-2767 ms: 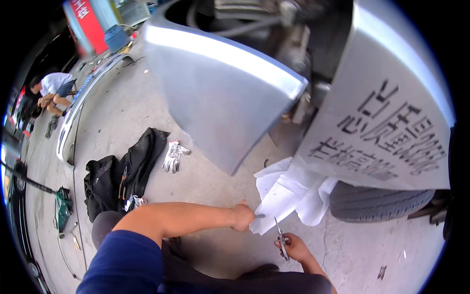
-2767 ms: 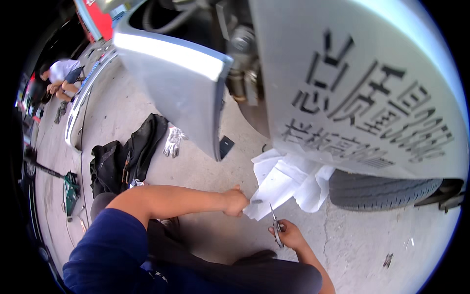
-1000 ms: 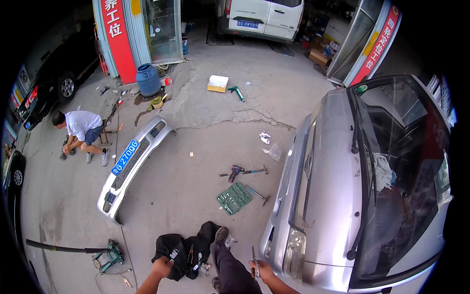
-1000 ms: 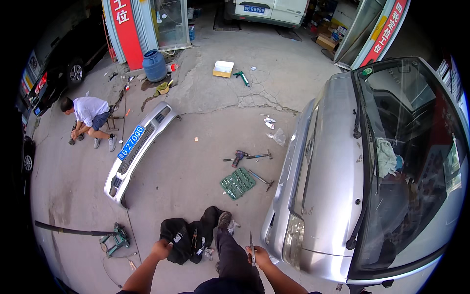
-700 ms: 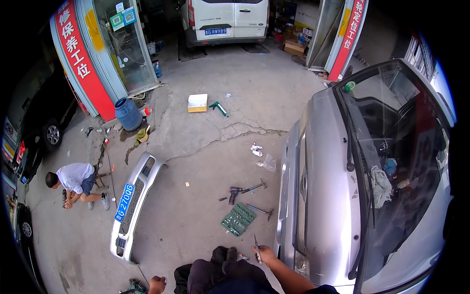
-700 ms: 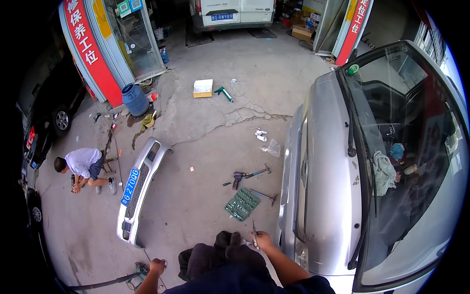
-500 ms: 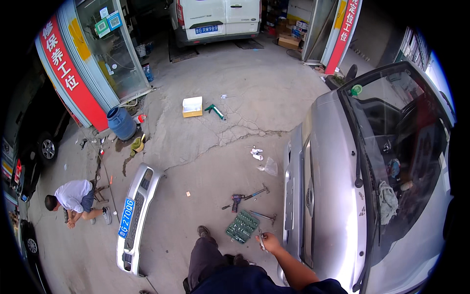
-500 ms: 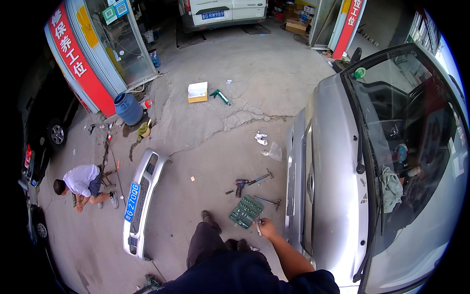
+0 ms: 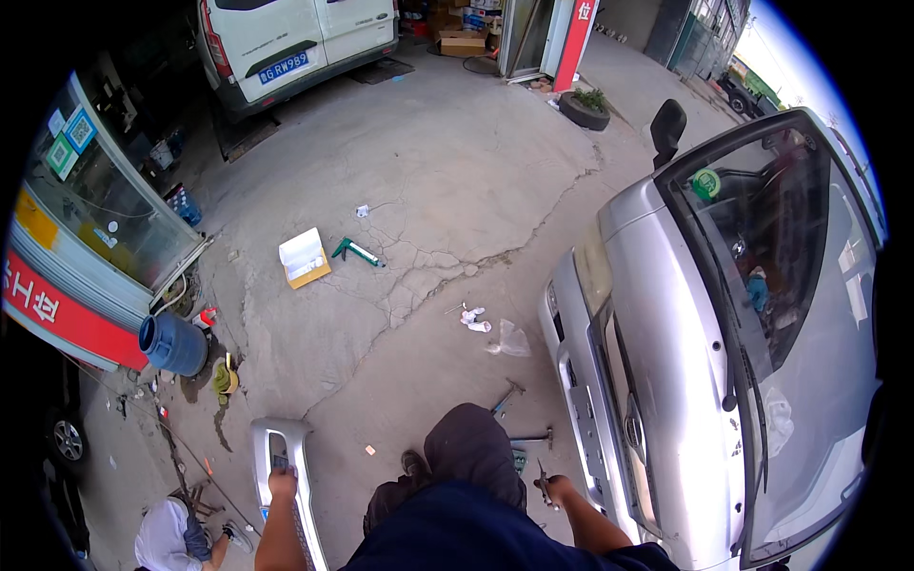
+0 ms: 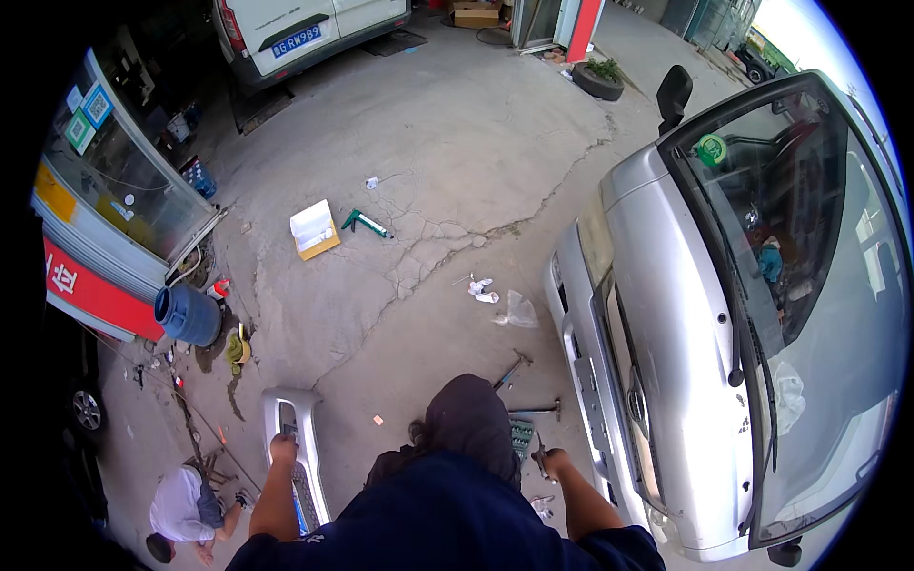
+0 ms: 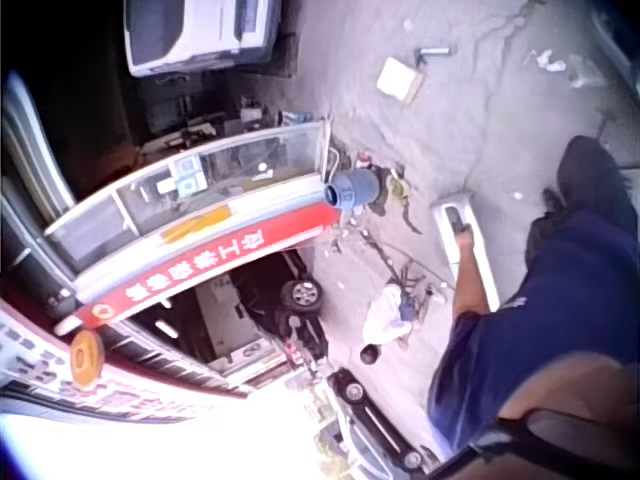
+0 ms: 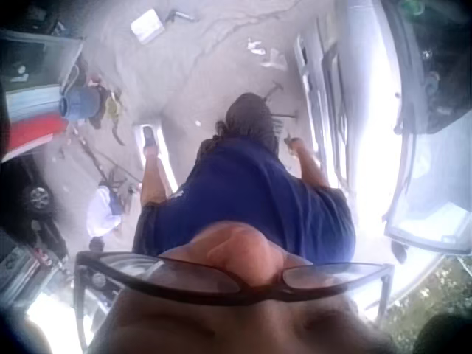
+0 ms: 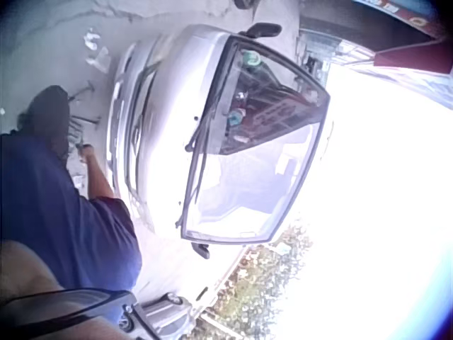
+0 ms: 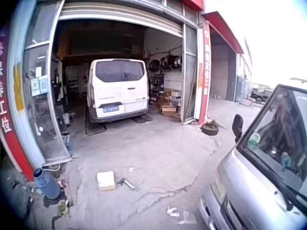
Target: The person works on the rear bumper of a silver car, adjusting and securing a panel with both hands. They then use shears to cut a zip tie and trim wires near the bumper area. The task involves careful manipulation of the bumper panel and wiring components.
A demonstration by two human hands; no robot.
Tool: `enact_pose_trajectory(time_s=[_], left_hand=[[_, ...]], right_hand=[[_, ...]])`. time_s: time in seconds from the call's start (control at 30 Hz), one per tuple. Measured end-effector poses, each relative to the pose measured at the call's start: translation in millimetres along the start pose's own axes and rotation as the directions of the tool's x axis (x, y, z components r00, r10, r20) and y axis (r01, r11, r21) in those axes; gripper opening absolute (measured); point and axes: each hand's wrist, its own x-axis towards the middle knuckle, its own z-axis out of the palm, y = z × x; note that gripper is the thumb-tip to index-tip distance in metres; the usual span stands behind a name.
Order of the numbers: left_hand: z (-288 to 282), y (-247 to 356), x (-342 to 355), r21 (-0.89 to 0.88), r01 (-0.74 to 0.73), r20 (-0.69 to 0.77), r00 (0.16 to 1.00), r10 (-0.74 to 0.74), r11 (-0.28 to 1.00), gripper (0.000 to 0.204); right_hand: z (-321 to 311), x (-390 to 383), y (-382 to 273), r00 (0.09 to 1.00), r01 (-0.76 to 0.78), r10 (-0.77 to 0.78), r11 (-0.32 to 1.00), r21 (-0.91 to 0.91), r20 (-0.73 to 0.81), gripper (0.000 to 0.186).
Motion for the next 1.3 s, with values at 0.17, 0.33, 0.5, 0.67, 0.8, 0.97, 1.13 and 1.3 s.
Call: enact_pose_trajectory(time_s=[0.17,0.33,0.5,0.67,0.8,0.97,1.13,1.3], left_hand=[[-22.2,313.9,180.9,-0.054,-0.374,-0.044,0.927,0.372,0.926,0.029],[65.2,513.2,250.7,0.074,-0.536,0.287,0.819,0.496,0.841,0.027],[94.5,598.9,301.6,0.277,-0.534,0.415,0.816,0.402,0.799,0.025],[125.0,700.4,381.7,0.283,-0.495,0.441,0.828,0.347,0.822,0.025],[162.4,815.8,456.2,0.359,-0.559,0.511,0.788,0.343,0.748,0.028],[262.0,1025.5,566.1,0.362,-0.821,0.652,0.561,0.510,0.441,0.033],[417.6,1326.2,500.8,0.191,-0.965,0.805,0.257,0.534,0.177,0.034],[522.7,1524.9,340.3,-0.030,-0.998,0.902,-0.054,0.428,-0.062,0.033]], right_hand=[[15.1,50.0,-63.1,0.993,-0.114,0.114,0.978,0.175,0.011,0.053],[1.9,111.6,-172.5,0.969,-0.219,0.246,0.893,0.392,-0.018,0.052],[-85.0,153.9,-330.5,0.990,-0.126,0.143,0.864,0.487,0.001,0.058],[-170.4,224.9,-449.3,0.967,0.067,0.084,0.827,0.558,-0.239,0.072],[-240.8,262.8,-535.0,0.946,0.089,0.118,0.800,0.593,-0.301,0.066],[-285.2,268.0,-630.6,0.924,-0.102,0.368,0.504,0.858,-0.106,0.059],[-288.9,241.1,-684.2,0.882,-0.236,0.468,0.338,0.911,0.055,0.052],[-287.8,244.4,-750.4,0.838,-0.213,0.529,0.088,0.973,0.135,0.051]])
